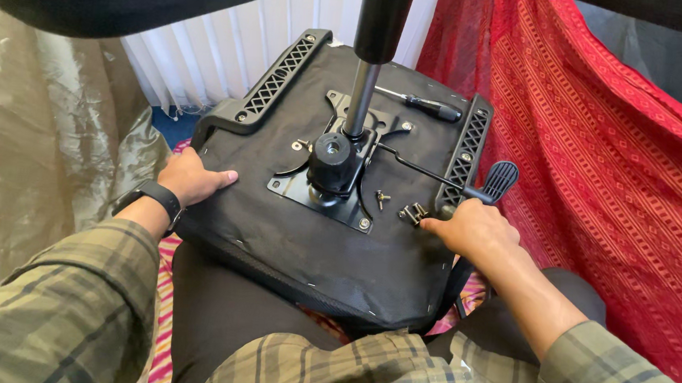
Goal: The person assembles a chair base by attaching a metal bracket to the underside of the seat using a screwdriver. They position the bracket, insert screws, and tighten them while holding the seat steady.
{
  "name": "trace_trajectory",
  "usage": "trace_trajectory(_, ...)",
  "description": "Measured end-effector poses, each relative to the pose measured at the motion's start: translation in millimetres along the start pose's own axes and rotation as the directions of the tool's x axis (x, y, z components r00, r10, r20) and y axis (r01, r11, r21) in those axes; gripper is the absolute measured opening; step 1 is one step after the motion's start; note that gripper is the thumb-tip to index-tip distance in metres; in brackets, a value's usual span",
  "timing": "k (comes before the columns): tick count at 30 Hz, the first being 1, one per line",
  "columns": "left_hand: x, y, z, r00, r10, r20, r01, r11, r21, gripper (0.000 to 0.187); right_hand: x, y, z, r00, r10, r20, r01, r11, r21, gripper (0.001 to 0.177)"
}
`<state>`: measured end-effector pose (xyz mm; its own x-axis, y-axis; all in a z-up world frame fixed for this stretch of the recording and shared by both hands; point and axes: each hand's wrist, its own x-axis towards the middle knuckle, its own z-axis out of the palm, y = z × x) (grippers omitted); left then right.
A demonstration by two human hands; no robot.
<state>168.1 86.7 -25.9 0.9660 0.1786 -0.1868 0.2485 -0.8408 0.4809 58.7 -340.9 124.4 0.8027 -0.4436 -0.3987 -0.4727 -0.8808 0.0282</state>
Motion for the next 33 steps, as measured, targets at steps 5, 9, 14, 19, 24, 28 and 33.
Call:
trace_trajectory(5,-16.1,11.2,7.0,0.998,-0.046,0.043,0.045,0.999,0.031,0.115,20.9,13.4,17.5,0.99,0.057,-0.131,-0.043,0.993,0.111,0.086)
trace_trajectory(9,-36.4,26.9,14.5,0.97,-0.194,0.147,0.188,0.981,0.053,0.113,44.3,28.0,16.8,0.974,0.072,-0.214,-0.048,0.992,0.117,0.078)
trace_trajectory(14,-40.2,43.0,26.1,0.978,-0.12,0.172,0.1,0.987,0.125,0.114,65.0,46.3,8.7,0.967,0.057,-0.248,-0.031,0.994,0.107,0.079)
trace_trajectory(19,-41.4,42.0,28.5,0.949,-0.136,0.284,0.146,0.989,-0.015,0.104,77.7,57.7,10.2,0.948,0.025,-0.318,0.012,0.994,0.112,0.078)
trace_trajectory(24,-57.7,48.9,28.6,0.871,-0.171,0.461,0.304,0.924,-0.232,0.086,101.7,69.7,7.4,0.922,0.003,-0.388,0.059,0.987,0.147,0.076)
trace_trajectory(28,-76.4,60.0,32.2,0.849,-0.135,0.51,0.441,0.713,-0.545,0.079,122.1,82.5,8.9,0.908,-0.03,-0.417,0.1,0.984,0.145,0.079)
trace_trajectory(33,-97.8,86.4,34.8,0.883,-0.166,0.44,0.393,0.773,-0.498,0.085,148.0,105.5,12.8,0.907,-0.028,-0.42,0.095,0.985,0.142,0.082)
